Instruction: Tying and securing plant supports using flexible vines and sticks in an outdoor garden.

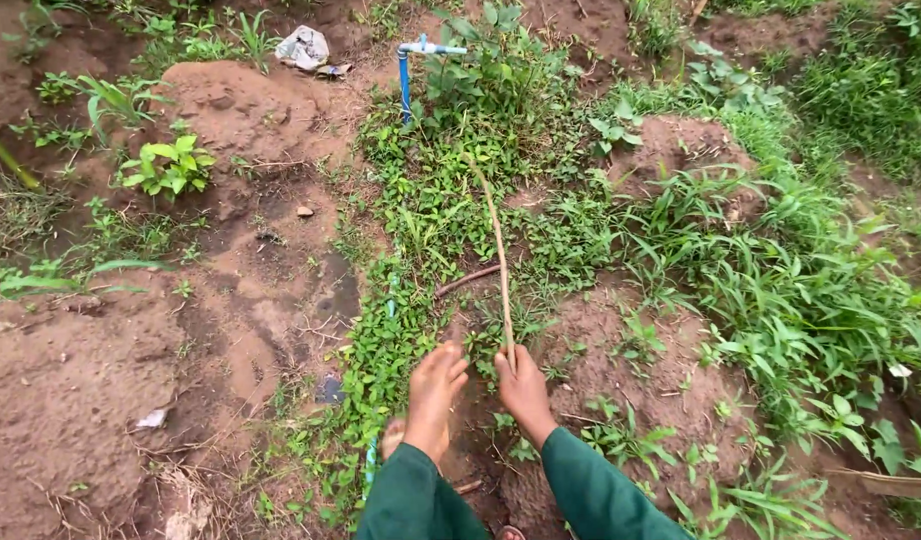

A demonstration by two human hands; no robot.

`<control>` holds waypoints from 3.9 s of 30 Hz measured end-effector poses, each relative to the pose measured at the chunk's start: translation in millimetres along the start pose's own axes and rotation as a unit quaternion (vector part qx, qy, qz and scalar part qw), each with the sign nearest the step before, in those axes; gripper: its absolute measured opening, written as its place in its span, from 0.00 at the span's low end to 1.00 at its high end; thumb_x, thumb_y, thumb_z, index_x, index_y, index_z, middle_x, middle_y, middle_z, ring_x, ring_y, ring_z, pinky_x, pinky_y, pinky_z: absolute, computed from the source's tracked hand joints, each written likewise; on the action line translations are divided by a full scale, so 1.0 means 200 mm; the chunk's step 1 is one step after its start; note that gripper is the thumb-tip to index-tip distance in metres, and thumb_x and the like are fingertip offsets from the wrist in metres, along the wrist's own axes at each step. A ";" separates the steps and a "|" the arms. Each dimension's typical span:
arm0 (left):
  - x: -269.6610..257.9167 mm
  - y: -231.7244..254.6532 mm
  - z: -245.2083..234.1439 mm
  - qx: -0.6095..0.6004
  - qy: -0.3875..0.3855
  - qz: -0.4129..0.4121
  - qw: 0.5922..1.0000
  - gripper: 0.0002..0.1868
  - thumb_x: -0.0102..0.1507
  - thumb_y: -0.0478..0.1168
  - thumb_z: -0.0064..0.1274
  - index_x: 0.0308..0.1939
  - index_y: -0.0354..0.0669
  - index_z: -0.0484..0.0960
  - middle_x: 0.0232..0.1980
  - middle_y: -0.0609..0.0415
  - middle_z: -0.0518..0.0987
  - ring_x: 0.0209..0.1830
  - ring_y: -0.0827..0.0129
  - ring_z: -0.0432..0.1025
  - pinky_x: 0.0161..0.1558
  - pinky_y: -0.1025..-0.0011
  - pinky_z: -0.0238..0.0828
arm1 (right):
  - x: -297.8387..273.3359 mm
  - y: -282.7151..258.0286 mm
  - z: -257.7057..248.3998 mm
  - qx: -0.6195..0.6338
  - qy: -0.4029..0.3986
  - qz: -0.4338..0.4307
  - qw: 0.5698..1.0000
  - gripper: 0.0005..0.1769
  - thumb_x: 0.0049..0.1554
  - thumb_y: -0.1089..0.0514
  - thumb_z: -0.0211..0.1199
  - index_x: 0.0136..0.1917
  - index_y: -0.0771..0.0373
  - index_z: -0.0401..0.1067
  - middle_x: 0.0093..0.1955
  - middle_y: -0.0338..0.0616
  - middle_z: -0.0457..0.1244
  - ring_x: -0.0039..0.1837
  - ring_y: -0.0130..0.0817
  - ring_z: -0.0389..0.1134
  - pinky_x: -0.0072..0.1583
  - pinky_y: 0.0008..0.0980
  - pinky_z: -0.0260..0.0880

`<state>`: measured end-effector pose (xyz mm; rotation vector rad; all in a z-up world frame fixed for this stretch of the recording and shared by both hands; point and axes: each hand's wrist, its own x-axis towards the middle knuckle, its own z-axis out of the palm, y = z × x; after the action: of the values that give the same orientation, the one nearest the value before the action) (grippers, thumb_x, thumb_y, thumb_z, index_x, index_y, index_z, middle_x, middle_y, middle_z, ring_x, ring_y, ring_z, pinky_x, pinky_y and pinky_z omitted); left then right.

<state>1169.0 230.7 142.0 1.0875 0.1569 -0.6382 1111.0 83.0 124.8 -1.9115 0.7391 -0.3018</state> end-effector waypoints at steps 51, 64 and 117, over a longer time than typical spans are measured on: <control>2.08 0.68 0.11 0.401 0.094 0.112 0.905 0.13 0.62 0.43 0.56 0.46 0.43 0.89 0.44 0.49 0.87 0.43 0.61 0.81 0.50 0.66 0.74 | 2.05 0.12 0.51 -0.550 -0.271 0.062 0.787 0.17 0.67 0.50 0.51 0.55 0.55 0.79 0.49 0.52 0.71 0.51 0.50 0.75 0.53 0.48 0.75; 2.07 0.72 0.08 0.392 0.092 0.066 0.913 0.13 0.63 0.42 0.55 0.48 0.43 0.88 0.44 0.52 0.87 0.42 0.66 0.80 0.49 0.68 0.74 | 2.05 0.59 0.42 -0.682 -0.307 0.035 0.663 0.14 0.63 0.53 0.55 0.57 0.53 0.80 0.52 0.44 0.71 0.53 0.42 0.75 0.50 0.45 0.78; 3.90 2.78 0.82 -0.051 0.026 0.302 0.951 0.16 0.68 0.29 0.41 0.59 0.39 0.59 0.50 0.40 0.79 0.41 0.59 0.79 0.44 0.63 0.81 | 4.27 -1.49 0.26 -0.267 -0.089 -0.130 0.951 0.19 0.56 0.41 0.69 0.46 0.59 0.80 0.29 0.46 0.65 0.32 0.38 0.64 0.39 0.39 0.63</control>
<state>2080.2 -57.2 321.3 0.9841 -0.1001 -0.0487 1911.3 -316.3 268.1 -2.5202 0.4726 -0.0894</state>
